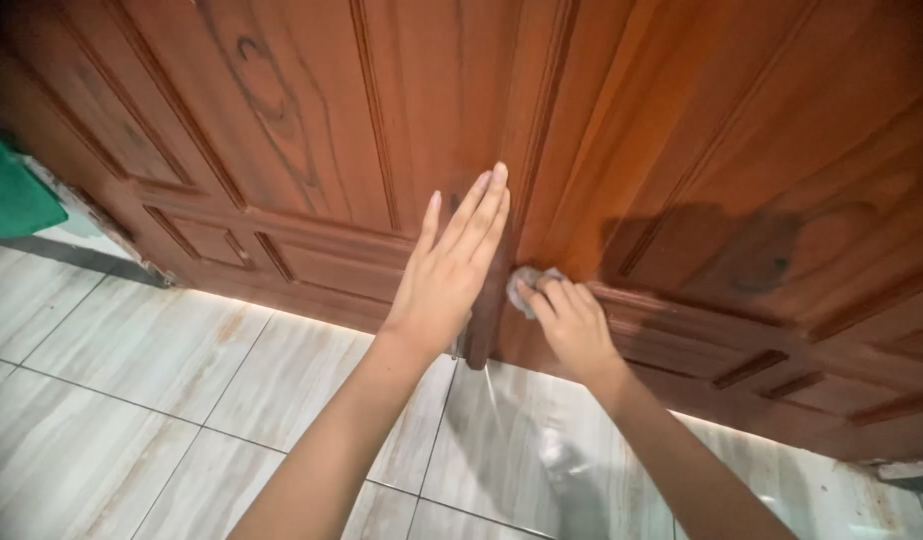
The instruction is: Cleaning the exterior of a wooden wardrobe with a cloth.
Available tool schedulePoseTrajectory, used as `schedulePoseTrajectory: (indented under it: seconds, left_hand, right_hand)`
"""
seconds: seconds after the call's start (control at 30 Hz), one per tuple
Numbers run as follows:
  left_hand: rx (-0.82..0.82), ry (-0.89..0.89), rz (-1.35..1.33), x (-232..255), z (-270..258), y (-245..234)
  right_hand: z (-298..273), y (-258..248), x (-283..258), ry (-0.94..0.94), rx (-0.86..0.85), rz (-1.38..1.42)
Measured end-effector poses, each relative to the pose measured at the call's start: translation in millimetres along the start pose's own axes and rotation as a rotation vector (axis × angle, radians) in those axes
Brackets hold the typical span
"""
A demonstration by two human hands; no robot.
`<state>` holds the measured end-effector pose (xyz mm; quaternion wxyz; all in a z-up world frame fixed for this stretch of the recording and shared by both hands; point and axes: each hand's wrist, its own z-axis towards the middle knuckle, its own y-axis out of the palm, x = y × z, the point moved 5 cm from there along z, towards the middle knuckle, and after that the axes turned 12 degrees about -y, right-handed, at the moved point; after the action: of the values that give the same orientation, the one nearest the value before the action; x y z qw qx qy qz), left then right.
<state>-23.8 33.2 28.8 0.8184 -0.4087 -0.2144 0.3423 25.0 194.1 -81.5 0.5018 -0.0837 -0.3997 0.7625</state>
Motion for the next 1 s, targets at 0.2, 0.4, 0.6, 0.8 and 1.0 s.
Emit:
schedulePoseTrajectory:
  seconds: [0.2,0.4,0.6,0.8,1.0]
  left_hand:
    - [-0.013,-0.017,-0.002,2.8,1.7,3.6]
    - [0.039,0.005,0.005,-0.7,1.0,11.2]
    - [0.023,0.014,-0.016,-1.3,0.3,8.6]
    - [0.01,0.031,0.009,-3.0,2.3,16.9]
    - [-0.036,0.018,0.004,-3.1,3.9,12.7]
  right_hand:
    - [-56.0,66.4,-15.0,-0.033,-0.163,-0.059]
    - [-109.3,124.0,-38.0,-0.049,-0.624,-0.103]
    - [-165.5,148.2,-54.7,-0.021,-0.613,-0.149]
    - [-150.0,114.5,-25.9,-0.147,-0.647,-0.122]
    - [-74.9,17.6,2.6,-0.095,-0.31,-0.063]
